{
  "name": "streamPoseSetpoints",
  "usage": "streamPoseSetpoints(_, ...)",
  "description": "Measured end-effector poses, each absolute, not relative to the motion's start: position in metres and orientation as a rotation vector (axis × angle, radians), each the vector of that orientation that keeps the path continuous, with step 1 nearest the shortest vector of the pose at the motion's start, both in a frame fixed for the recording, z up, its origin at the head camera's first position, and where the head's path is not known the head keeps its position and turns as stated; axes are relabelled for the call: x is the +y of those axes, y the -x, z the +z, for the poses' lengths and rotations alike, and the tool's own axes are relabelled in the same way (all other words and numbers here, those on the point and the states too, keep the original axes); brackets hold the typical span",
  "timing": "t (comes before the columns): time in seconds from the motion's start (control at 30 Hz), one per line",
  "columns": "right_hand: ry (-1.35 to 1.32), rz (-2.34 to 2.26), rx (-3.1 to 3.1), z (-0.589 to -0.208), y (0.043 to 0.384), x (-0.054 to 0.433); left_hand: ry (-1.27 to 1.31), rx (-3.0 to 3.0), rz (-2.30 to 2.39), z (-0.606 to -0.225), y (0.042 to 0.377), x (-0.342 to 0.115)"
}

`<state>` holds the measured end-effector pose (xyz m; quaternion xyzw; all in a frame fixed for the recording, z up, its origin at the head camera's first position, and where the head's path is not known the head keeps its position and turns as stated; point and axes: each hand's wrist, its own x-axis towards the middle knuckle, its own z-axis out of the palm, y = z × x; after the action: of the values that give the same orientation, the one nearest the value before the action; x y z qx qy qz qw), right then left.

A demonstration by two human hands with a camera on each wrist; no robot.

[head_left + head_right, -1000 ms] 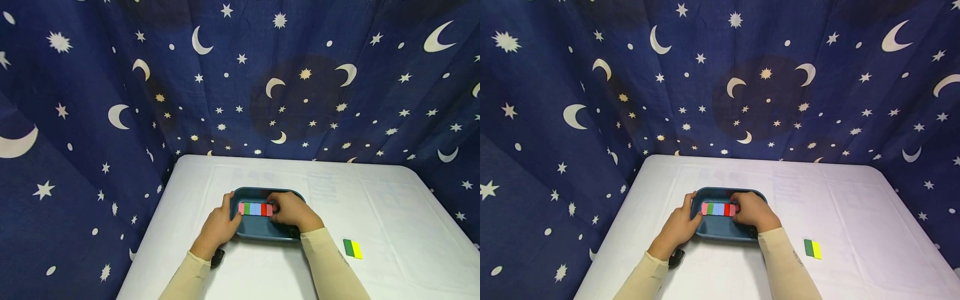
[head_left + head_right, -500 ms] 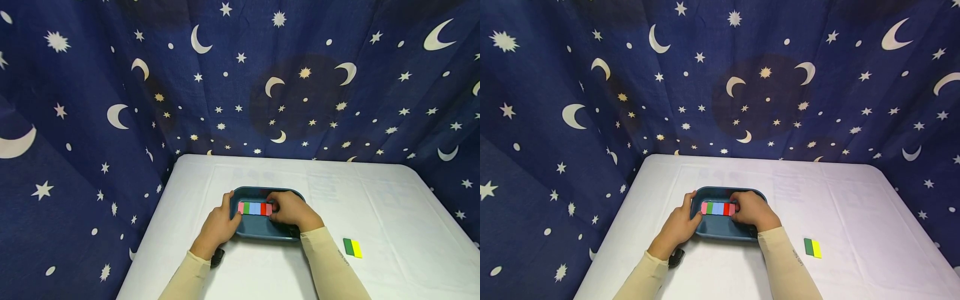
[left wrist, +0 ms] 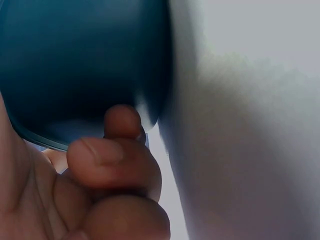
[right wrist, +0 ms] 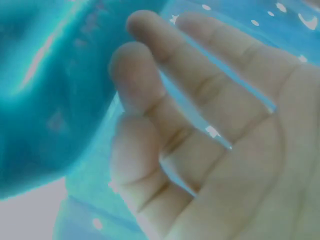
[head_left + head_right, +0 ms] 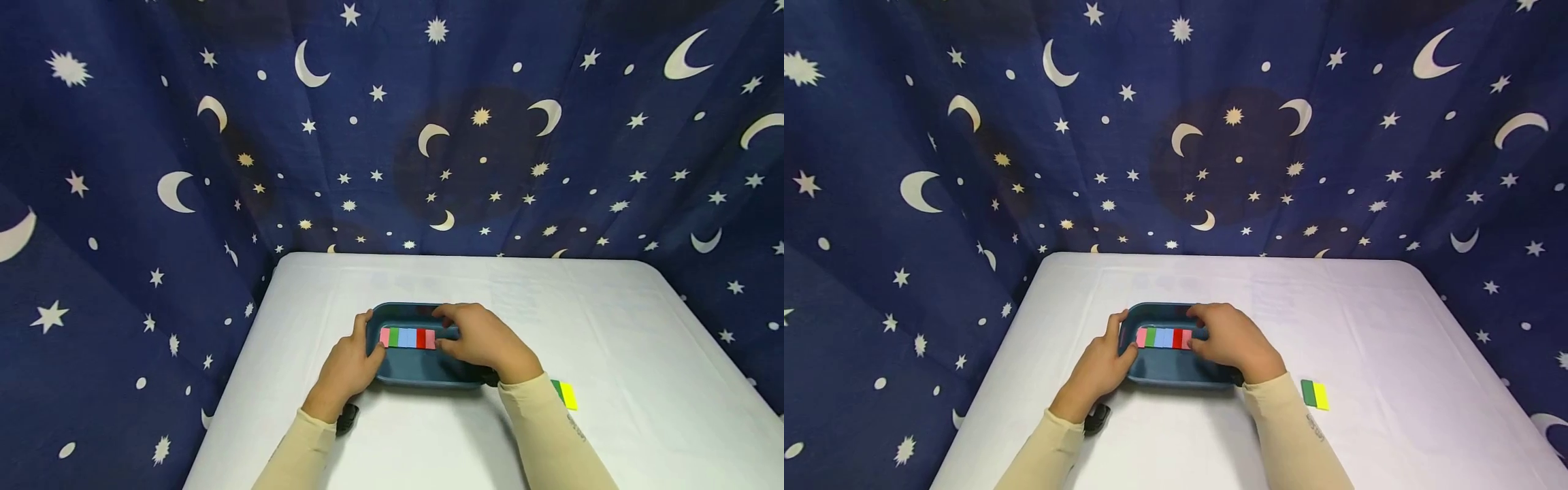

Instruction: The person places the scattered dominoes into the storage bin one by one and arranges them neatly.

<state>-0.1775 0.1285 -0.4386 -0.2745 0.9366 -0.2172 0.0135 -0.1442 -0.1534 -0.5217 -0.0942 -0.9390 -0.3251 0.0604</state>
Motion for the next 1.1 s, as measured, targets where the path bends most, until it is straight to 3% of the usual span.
streamPoseSetpoints(0.3, 0.904, -0.648, 3.041, -0.421, 0.147, 0.157, 0.279, -2.842, -1.000, -0.522, 0.143, -0.157)
streamPoseSetpoints(0.67, 0.875, -0.648, 3.216, -0.435, 0.119, 0.214, 0.274, -2.838, -1.016, -0.521, 0.144, -0.157)
streamPoseSetpoints(1.1, 0.548, -0.459, 3.148, -0.464, 0.080, 0.280, 0.297, -2.840, -1.024, -0.520, 0.139, -0.150)
